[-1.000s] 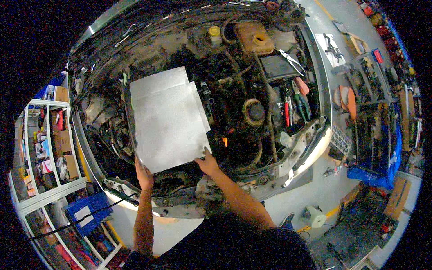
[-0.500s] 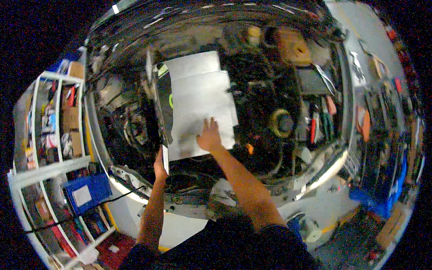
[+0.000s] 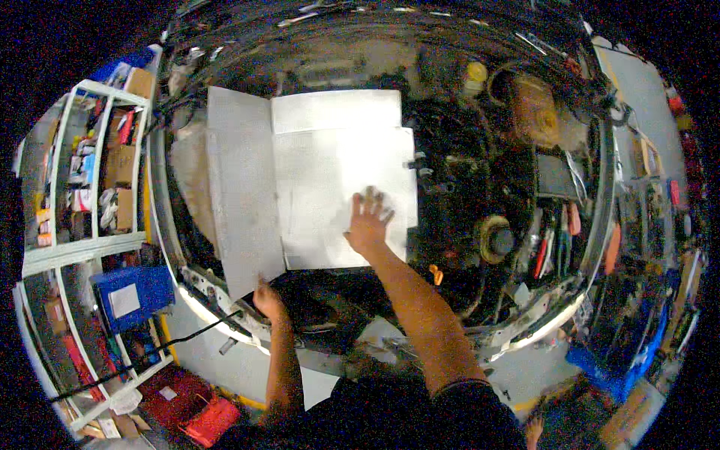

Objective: The person sits on a stool in a garage, handling a timing chain and a valve cover. They place the timing chain into a red tool case and then pick up the valve cover to inspect it. The person then stands up, walks to a workbench to retrieve a screwdriver, and returns to the car to place a white sheet of paper over the engine bay.

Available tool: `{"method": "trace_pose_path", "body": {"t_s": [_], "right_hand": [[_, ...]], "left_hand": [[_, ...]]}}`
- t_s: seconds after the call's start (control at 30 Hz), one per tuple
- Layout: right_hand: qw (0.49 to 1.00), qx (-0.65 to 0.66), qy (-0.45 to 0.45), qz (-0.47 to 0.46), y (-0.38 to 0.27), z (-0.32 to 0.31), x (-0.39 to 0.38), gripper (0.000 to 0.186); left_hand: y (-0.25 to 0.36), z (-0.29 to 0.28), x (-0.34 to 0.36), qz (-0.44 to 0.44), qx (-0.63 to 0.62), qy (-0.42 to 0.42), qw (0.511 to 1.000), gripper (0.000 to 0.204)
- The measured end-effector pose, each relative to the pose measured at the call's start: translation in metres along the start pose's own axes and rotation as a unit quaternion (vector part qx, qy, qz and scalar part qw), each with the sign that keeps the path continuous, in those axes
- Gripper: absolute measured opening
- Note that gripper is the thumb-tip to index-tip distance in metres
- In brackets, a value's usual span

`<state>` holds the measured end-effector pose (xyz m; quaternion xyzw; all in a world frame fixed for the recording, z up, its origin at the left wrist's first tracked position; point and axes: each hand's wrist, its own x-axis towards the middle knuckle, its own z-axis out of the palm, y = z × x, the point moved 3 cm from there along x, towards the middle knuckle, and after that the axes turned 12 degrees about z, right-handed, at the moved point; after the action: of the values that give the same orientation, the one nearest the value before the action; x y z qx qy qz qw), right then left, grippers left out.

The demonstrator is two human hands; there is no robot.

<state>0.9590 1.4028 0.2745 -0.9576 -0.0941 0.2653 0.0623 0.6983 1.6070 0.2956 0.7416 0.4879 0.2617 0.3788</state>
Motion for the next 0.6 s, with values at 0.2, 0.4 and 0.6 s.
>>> {"method": "trace_pose_path", "body": {"t_s": [0.2,0.4,0.6], "right_hand": [[0.996,0.024,0.041,-0.078,-0.021,-0.009,0.009,0.106],[0.995,0.011,-0.009,-0.102,-0.046,-0.025,0.007,0.109],[0.971,-0.043,0.23,-0.038,-0.024,0.054,0.053,0.111]], "left_hand": [[0.068,-0.03,-0.017,0.031,0.108,0.129,0.985,0.072],[0.145,-0.038,0.019,0.255,0.253,0.12,0.925,0.06],[0.124,-0.002,0.063,0.339,0.215,0.031,0.915,0.037]]}}
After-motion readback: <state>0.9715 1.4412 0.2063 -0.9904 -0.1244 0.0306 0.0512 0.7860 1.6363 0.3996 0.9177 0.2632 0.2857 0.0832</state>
